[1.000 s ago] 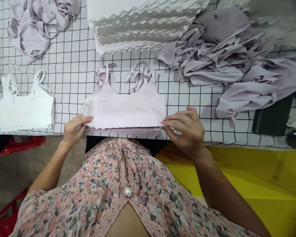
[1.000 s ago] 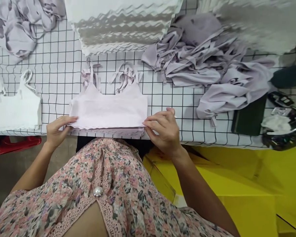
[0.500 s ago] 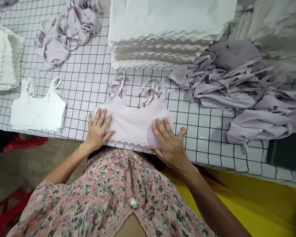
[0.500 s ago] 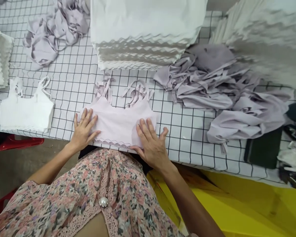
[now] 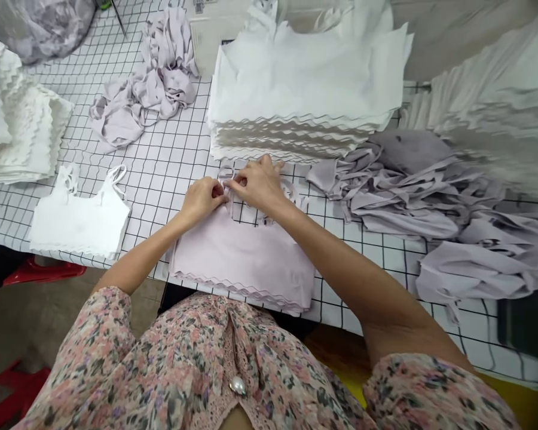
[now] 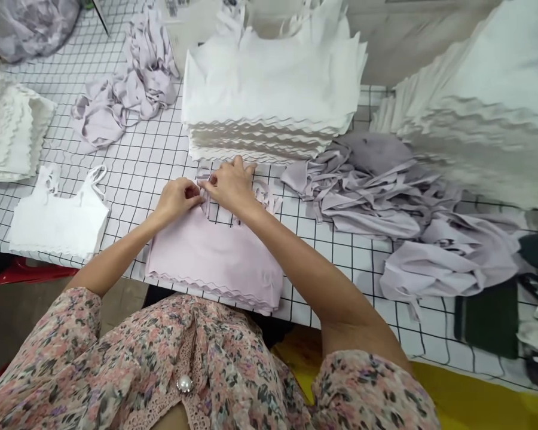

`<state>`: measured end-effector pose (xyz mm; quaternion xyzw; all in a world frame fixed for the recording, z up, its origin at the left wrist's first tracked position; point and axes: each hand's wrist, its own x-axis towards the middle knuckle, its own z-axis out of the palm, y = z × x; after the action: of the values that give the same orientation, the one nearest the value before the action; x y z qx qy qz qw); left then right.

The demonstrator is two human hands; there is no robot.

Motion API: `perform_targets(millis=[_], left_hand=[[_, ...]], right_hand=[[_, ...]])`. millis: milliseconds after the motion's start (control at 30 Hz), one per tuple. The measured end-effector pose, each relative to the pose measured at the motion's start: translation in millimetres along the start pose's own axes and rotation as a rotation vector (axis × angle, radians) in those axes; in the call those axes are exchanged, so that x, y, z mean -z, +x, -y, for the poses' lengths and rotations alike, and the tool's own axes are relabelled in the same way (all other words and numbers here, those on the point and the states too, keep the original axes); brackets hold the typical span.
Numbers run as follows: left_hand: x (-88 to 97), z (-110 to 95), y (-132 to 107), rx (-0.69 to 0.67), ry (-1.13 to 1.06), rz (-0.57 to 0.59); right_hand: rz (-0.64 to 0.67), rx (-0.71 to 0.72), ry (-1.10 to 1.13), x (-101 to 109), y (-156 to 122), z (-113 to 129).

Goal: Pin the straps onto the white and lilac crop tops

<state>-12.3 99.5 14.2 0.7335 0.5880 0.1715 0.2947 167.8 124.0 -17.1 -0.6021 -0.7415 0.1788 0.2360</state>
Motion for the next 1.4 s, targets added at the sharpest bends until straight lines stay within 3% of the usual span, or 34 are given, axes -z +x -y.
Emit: perform_targets(millis=[133, 367, 567, 733, 833, 933, 1000, 1067, 1133, 1300, 1400], left_hand=[[-4.6, 5.1, -4.6, 0.028, 0.002, -0.008], [-8.0, 5.1, -4.8, 0.001, 0.059, 0.032], [-8.7, 7.0, -4.7, 0.011, 0.016, 0.033], [-7.8, 8.2, -5.4, -0.004, -0.053, -0.001], [0.3, 6.4, -7.7, -0.013, -0.151, -0.061], [13.6, -0.2, -14.7, 0.037, -0.594, -0.105], [21.2, -7.2, -22.1, 0.096, -0.942, -0.002], [24.7, -15.1, -30.5, 0.146, -1.133, 0.135], [24.0, -22.2, -38.6, 0.182, -1.22, 0.176], [18.3, -30.1, -53.3, 0.214, -1.239, 0.05], [18.6, -29.2, -59.2, 0.203, -1.212, 0.064]], right_hand=[[0.035, -0.101, -0.031, -11.1, 9.9, 6.9], [-0.16, -0.161, 0.031, -3.7, 34.1, -2.1], [-0.319, 0.023, 0.171, 15.9, 60.7, -21.9], [-0.446, 0.164, 0.162, 42.5, 51.7, -9.1], [-0.42, 0.336, 0.049, 54.8, 31.2, 3.5], [-0.323, 0.453, -0.094, 57.6, 9.3, 10.6], [-0.251, 0.482, -0.138, 54.6, -2.3, 12.8], [-0.205, 0.493, -0.142, 49.7, -10.9, 14.5], [-0.182, 0.497, -0.134, 45.1, -17.2, 16.5], [-0.123, 0.543, -0.083, 40.5, -29.9, 20.7], [-0.1, 0.563, -0.011, 39.7, -37.6, 19.7]])
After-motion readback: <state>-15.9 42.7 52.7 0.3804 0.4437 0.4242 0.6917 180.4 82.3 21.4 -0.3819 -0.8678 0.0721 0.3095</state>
